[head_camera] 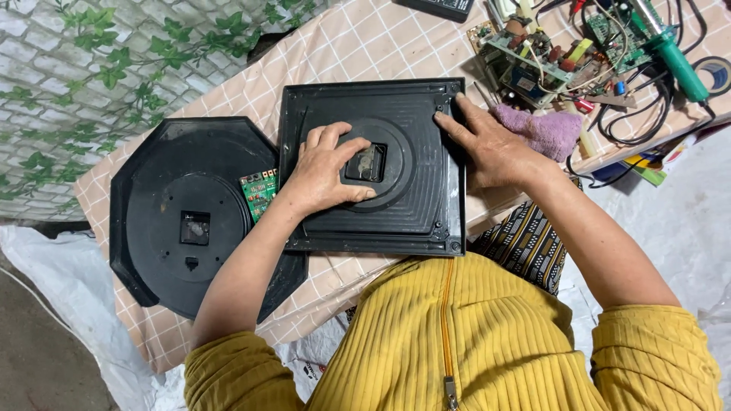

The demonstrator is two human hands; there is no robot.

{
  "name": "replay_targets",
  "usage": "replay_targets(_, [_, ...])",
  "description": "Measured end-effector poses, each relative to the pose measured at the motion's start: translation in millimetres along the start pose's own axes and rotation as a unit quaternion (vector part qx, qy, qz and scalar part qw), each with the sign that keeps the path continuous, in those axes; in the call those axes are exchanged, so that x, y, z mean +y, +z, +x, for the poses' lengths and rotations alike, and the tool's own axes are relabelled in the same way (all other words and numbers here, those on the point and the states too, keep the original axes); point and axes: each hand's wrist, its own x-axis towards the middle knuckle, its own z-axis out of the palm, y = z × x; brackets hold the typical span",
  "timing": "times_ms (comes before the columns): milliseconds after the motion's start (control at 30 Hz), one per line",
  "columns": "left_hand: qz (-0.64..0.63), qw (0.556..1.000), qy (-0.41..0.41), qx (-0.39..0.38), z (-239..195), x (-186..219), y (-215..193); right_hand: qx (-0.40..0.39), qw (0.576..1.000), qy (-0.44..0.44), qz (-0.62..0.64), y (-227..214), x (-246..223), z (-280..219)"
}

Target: The person uses a screwdriver to pry and remove a small component from the center of a black plastic housing. They then wipe the area with a cloth and use their fingers to clean the recess before placing a small electronic part into the housing.

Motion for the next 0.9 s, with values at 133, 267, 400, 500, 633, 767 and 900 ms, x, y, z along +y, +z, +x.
replay_targets(133, [0.033,0.999,0.006,0.001,-1,-2,9,-0.044,0.999,0.021,-0.022,-15,-12,-13])
replay_targets(267, [0.017,1.000,0.013,0.008,-7,-4,9,0.059,0.998,-0.004,0.010,-29,-14,-34])
replay_targets(400, [-0.014,0.998,0.053,0.038,-23,6,9,0.401,0.916,-0.018,0.028,-20,72,-67])
replay_targets(500, [0.000,0.996,0.074,0.044,-38,18,8,0.533,0.826,0.130,0.125,-16,144,-87])
replay_targets(633, [0.000,0.993,0.100,0.070,-48,33,9,0.399,0.785,0.289,0.376,-50,119,-85])
replay_targets(767, [0.004,0.988,0.126,0.088,-51,45,8,0.327,0.720,0.369,0.488,-64,108,-70])
replay_targets(900, [-0.024,0.987,0.134,0.083,-45,48,9,0.382,0.676,0.286,0.562,-54,119,-51])
